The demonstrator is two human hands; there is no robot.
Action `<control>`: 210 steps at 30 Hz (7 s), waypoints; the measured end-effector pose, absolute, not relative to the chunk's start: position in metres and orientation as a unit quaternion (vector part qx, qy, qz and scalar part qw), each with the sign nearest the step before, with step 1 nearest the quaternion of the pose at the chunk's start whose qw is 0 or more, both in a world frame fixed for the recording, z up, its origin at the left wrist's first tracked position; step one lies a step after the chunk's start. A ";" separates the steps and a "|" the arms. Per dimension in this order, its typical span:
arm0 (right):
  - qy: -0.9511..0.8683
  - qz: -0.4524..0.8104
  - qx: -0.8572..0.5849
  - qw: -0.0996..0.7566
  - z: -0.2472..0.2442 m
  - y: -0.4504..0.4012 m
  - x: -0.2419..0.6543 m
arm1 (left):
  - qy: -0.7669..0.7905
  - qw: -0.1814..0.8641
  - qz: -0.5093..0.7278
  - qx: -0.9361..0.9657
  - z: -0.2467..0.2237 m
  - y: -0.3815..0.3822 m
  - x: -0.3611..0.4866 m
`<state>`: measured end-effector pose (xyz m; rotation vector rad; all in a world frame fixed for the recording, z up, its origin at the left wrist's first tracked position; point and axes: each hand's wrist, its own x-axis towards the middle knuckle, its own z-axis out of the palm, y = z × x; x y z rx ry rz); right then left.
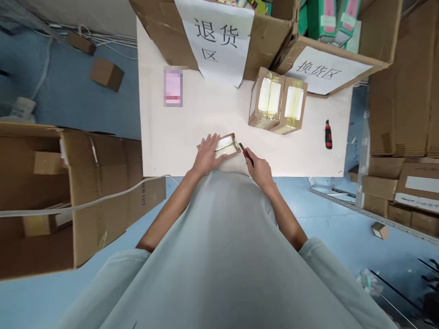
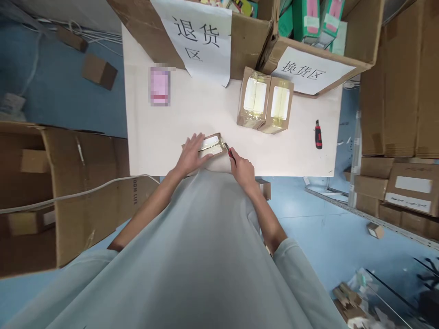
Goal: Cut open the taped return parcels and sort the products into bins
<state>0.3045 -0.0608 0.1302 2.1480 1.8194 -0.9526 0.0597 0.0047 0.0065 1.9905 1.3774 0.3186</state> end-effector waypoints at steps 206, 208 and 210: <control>0.666 -0.198 0.670 0.260 0.175 -0.079 0.294 | 0.479 0.264 0.246 0.800 0.021 -0.047 0.160; 0.666 -0.197 0.672 0.259 0.177 -0.084 0.292 | 0.474 0.266 0.241 0.804 0.022 -0.049 0.160; 0.663 -0.198 0.674 0.258 0.179 -0.085 0.290 | 0.474 0.261 0.239 0.806 0.022 -0.050 0.159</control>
